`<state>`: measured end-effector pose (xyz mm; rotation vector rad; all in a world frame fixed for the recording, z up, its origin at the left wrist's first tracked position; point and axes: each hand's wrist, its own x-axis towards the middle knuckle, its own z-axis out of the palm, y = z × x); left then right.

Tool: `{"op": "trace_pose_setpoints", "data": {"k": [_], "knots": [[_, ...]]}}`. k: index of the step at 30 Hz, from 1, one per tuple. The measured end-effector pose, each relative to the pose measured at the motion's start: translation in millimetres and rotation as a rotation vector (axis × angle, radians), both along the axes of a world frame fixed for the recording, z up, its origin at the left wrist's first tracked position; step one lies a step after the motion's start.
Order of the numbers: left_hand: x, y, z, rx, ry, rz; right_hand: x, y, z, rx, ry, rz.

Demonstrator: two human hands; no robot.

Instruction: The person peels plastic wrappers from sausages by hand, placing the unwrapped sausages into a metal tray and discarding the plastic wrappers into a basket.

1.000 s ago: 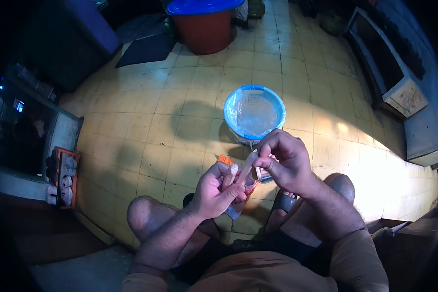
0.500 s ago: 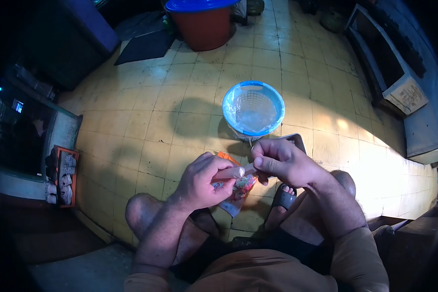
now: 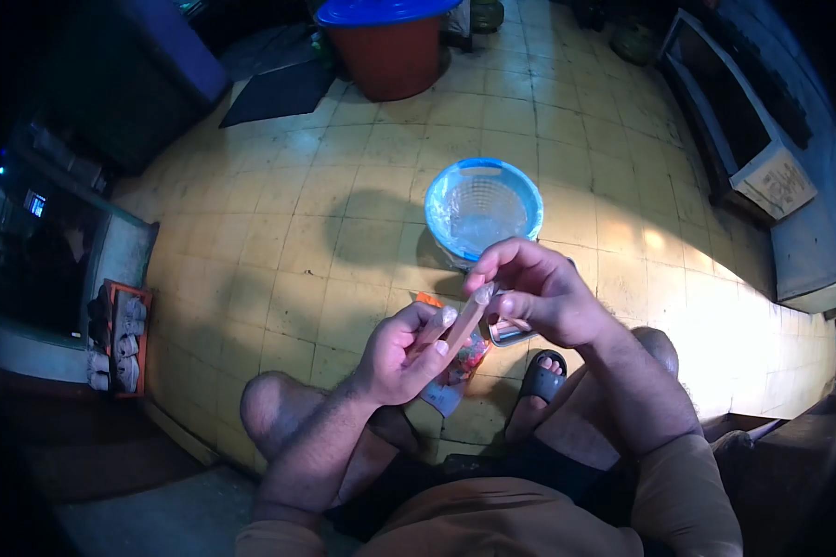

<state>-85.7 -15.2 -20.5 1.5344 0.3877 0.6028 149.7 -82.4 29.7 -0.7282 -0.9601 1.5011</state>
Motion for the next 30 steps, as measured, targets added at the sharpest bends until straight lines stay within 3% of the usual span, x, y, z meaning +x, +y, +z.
{"op": "trace_pose_setpoints", "data": {"k": [5,7,9,13,15,16,20,23,30], "knots": [[13.4,-16.0,15.4,-0.267,-0.05,-0.072,-3.2,-0.2,-7.7,0.119,-0.064,-0.007],[15.9,-16.5,17.1,-0.128,-0.088,0.016,-4.4,-0.9,-6.0,0.125,-0.063,-0.026],[25.0,-8.6,16.0,0.084,-0.221,0.097,-6.3,-4.0,-0.8,0.027,-0.254,-0.016],[20.1,-15.9,35.9,-0.076,-0.116,0.181,-18.6,-5.6,-2.2,-0.011,-0.343,0.055],[19.1,-11.6,35.6,0.173,-0.008,0.207,-20.0,-6.1,-5.5,-0.009,-0.357,0.05],[21.0,-4.0,29.6,0.455,-0.01,0.242,-20.2,-5.9,-5.2,0.051,-0.452,0.015],[19.7,-3.7,38.6,0.454,0.081,0.228,-26.3,-6.5,-13.2,0.192,-0.61,-0.105],[18.6,-3.2,39.0,0.594,0.099,0.207,-30.0,-6.4,-15.4,0.28,-0.753,-0.121],[18.8,-2.8,27.2,0.549,0.06,0.289,-41.2,-5.1,-19.6,0.377,-0.77,-0.234]]}}
